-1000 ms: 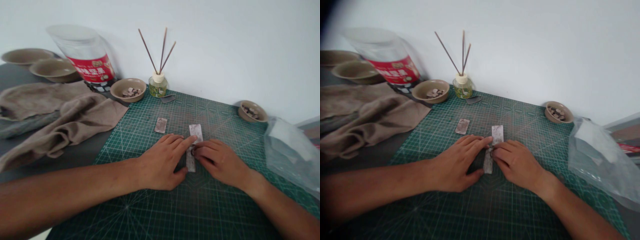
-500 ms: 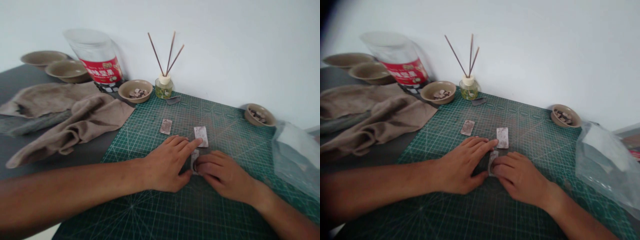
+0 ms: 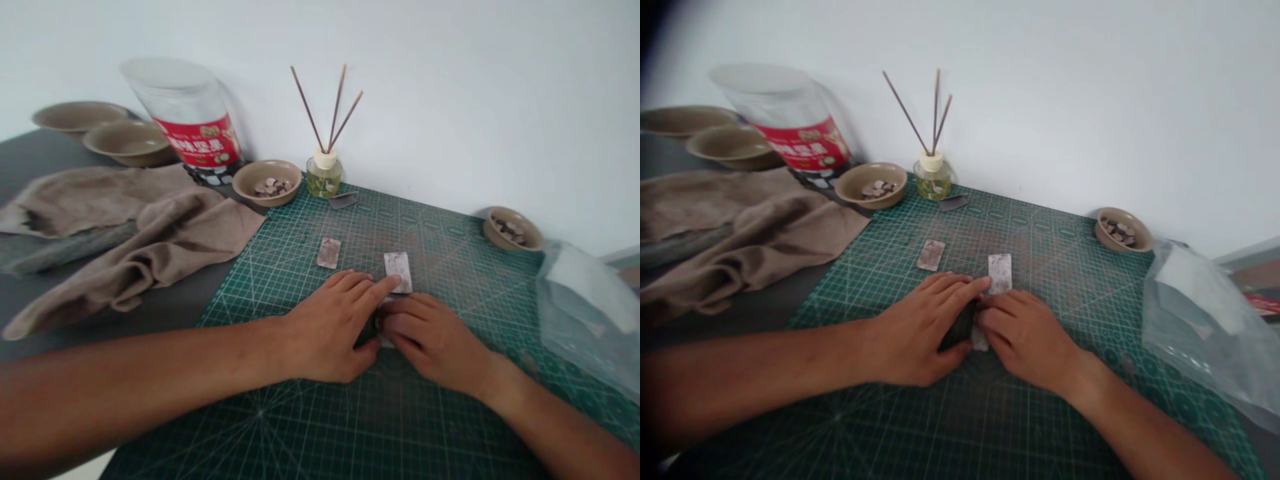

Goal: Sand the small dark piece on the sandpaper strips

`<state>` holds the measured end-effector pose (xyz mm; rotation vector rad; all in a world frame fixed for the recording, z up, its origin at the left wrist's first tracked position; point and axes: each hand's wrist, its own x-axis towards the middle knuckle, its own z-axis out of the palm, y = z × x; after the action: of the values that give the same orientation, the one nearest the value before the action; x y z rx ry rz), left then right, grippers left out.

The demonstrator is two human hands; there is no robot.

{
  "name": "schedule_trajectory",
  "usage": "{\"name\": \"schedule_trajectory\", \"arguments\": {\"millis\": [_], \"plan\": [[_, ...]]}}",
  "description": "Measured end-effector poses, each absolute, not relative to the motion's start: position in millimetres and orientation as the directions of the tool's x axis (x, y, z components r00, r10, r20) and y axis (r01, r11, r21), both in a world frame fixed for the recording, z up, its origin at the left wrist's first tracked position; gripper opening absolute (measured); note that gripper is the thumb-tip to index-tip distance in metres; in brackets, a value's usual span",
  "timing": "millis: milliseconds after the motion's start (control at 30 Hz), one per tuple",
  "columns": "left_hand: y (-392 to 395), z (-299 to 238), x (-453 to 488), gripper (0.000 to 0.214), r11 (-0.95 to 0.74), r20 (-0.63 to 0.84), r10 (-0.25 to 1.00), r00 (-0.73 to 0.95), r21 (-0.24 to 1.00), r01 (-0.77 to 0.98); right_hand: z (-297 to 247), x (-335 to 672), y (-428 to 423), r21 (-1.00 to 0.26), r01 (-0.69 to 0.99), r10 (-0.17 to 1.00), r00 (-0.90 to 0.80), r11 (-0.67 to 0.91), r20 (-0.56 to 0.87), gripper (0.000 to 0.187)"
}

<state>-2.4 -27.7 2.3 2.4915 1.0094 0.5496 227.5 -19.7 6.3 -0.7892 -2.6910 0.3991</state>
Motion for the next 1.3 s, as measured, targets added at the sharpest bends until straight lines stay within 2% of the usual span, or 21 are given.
{"name": "schedule_trajectory", "arguments": {"millis": [100,300,433,500,600,700,800,867,1000,1067,1200,1300], "plan": [[-27.7,2.2,-2.6,0.081,-0.659,0.214,0.724,0.656,0.493,0.567,8.0,232.1,-15.1,-0.354,0.527,0.616,-0.757,0.773,0.218,0.011],[-27.9,0.9,-3.0,0.081,-0.673,0.207,0.711,0.672,0.475,0.566,7.1,231.4,-21.0,-0.411,0.402,0.507,-0.842,0.818,0.186,0.012],[-27.5,0.6,-2.9,0.082,-0.663,0.198,0.72,0.665,0.481,0.575,5.4,230.0,-15.4,-0.348,0.497,0.584,-0.781,0.795,0.222,0.012],[-27.5,1.1,-2.8,0.082,-0.662,0.199,0.722,0.663,0.477,0.578,6.9,232.6,-13.9,-0.38,0.496,0.594,-0.777,0.781,0.208,0.012],[-27.7,2.0,-2.9,0.081,-0.669,0.203,0.716,0.668,0.473,0.574,7.9,232.9,-18.0,-0.463,0.411,0.54,-0.821,0.785,0.187,0.012],[-27.8,2.2,-2.9,0.082,-0.674,0.21,0.712,0.67,0.473,0.567,6.0,229.5,-20.8,-0.401,0.417,0.523,-0.827,0.816,0.206,0.012],[-27.9,1.7,-2.7,0.083,-0.671,0.219,0.717,0.662,0.474,0.57,6.0,231.4,-17.3,-0.332,0.504,0.584,-0.784,0.797,0.211,0.011],[-28.1,1.5,-2.5,0.083,-0.669,0.221,0.72,0.657,0.474,0.573,8.0,235.4,-15.4,-0.366,0.51,0.602,-0.772,0.779,0.205,0.011],[-28.3,1.4,-2.3,0.08,-0.676,0.22,0.712,0.667,0.472,0.566,9.6,236.6,-17.7,-0.47,0.42,0.543,-0.824,0.776,0.162,0.012],[-28.2,1.3,-2.3,0.081,-0.675,0.215,0.712,0.669,0.472,0.567,8.1,233.8,-17.8,-0.453,0.43,0.547,-0.82,0.781,0.165,0.012],[-27.9,0.9,-2.5,0.083,-0.668,0.213,0.721,0.66,0.468,0.579,7.1,233.2,-13.9,-0.403,0.522,0.627,-0.755,0.752,0.191,0.012],[-27.9,0.8,-2.5,0.08,-0.675,0.217,0.715,0.665,0.465,0.573,8.3,234.6,-15.1,-0.453,0.474,0.588,-0.795,0.755,0.15,0.013]]}}
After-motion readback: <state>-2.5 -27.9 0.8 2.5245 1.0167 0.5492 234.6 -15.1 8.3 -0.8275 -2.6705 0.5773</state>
